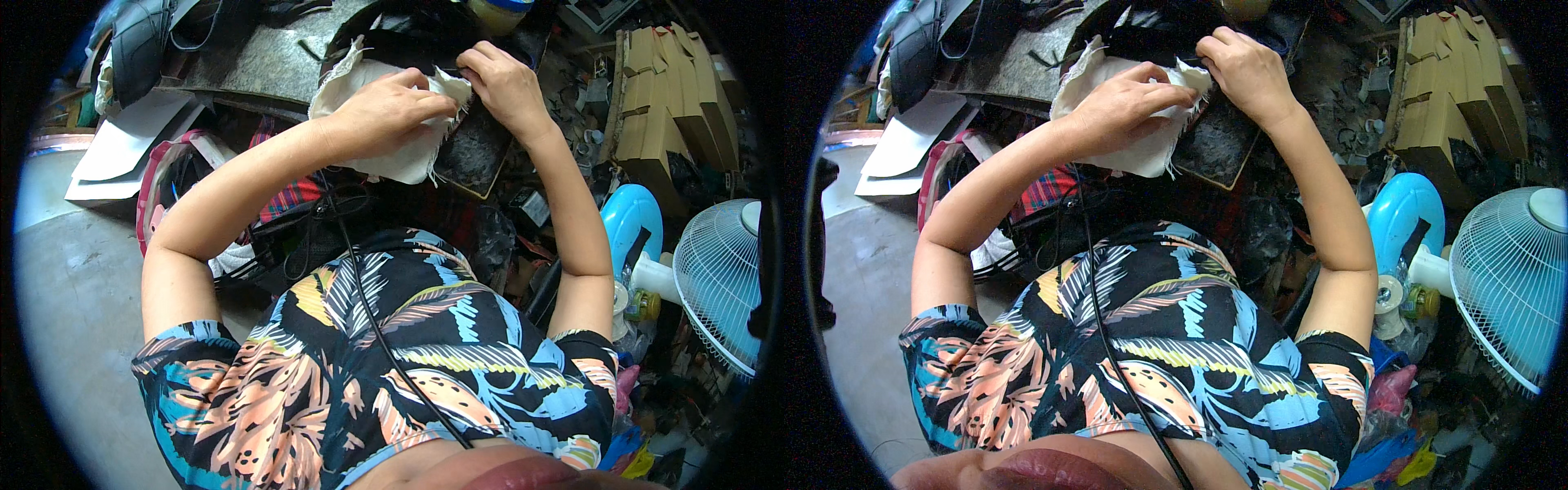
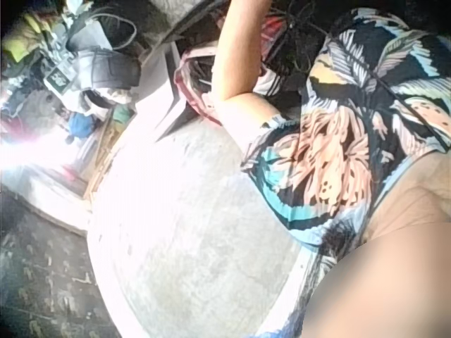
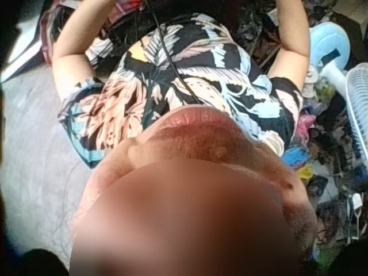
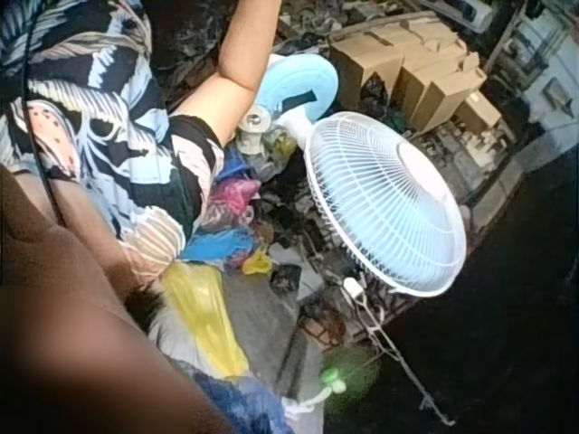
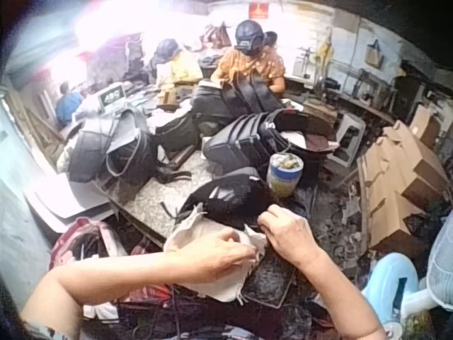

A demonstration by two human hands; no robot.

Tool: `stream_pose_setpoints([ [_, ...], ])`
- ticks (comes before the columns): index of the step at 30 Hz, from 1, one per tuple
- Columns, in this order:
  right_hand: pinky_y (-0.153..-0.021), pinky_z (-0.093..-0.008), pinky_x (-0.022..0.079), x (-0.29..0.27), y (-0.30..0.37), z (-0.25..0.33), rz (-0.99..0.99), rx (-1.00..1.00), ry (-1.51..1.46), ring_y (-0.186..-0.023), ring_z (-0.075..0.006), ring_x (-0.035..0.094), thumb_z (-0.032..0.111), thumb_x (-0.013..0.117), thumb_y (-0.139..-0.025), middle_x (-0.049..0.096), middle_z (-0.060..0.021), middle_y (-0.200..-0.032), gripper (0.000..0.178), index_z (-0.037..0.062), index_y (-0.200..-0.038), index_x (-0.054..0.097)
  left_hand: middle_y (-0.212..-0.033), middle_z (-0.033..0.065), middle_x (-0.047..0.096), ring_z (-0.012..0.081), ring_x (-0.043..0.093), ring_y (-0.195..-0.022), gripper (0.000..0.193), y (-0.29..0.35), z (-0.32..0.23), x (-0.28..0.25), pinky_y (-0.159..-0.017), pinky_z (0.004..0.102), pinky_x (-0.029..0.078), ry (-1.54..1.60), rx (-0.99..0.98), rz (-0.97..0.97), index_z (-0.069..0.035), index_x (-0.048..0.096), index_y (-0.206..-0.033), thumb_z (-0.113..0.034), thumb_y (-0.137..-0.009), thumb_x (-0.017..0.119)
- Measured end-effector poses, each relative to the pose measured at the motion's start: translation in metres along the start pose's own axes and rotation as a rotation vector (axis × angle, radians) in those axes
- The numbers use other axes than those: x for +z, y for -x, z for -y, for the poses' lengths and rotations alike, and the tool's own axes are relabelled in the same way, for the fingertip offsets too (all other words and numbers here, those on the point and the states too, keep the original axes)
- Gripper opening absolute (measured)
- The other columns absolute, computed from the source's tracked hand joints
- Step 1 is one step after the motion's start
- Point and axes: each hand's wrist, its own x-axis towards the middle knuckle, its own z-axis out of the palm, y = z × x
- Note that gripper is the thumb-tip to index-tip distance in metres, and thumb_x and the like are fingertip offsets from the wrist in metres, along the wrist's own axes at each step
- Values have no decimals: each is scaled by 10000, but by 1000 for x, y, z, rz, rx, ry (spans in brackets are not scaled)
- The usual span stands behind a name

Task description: The person retrieves a black shoe from under a workbench, then uses scissors to trim excess white fabric from the shoe's interior lining. They repeatedly cut and adjust the fabric inside the shoe while holding it open with the other hand.

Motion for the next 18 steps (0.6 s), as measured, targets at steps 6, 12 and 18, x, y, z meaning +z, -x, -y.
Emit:
stream_pose_setpoints([
  [6, -719, -347, 584, -6, -26, -17, -29, -218, -53, -851, -254, 682, 63, 688, -839, 632, -36, -973, 157, 128, -979, 664, -1075, 94, 667, 301, 641, -1046, 293, -6, -45, -54, -905, 418, 525, -250, -18, 295, -65, 601, -1136, -110, -852, 654],
  [12, -819, -333, 604, -32, -42, -39, 116, -257, -210, -947, -231, 678, -37, 722, -777, 631, -33, -1105, 269, 113, -995, 675, -951, 125, 626, 308, 663, -964, 234, -10, -36, -108, -805, 414, 551, -411, -40, 14, -39, 591, -1031, -19, -806, 651],
  [18, -838, -358, 575, 0, -37, -37, 193, -209, -125, -1004, -268, 672, -57, 691, -779, 619, -66, -1172, 278, 87, -1015, 662, -1076, 197, 649, 390, 664, -976, 259, -33, 7, -76, -819, 445, 550, -306, -250, 329, 3, 564, -1116, -39, -876, 650],
])
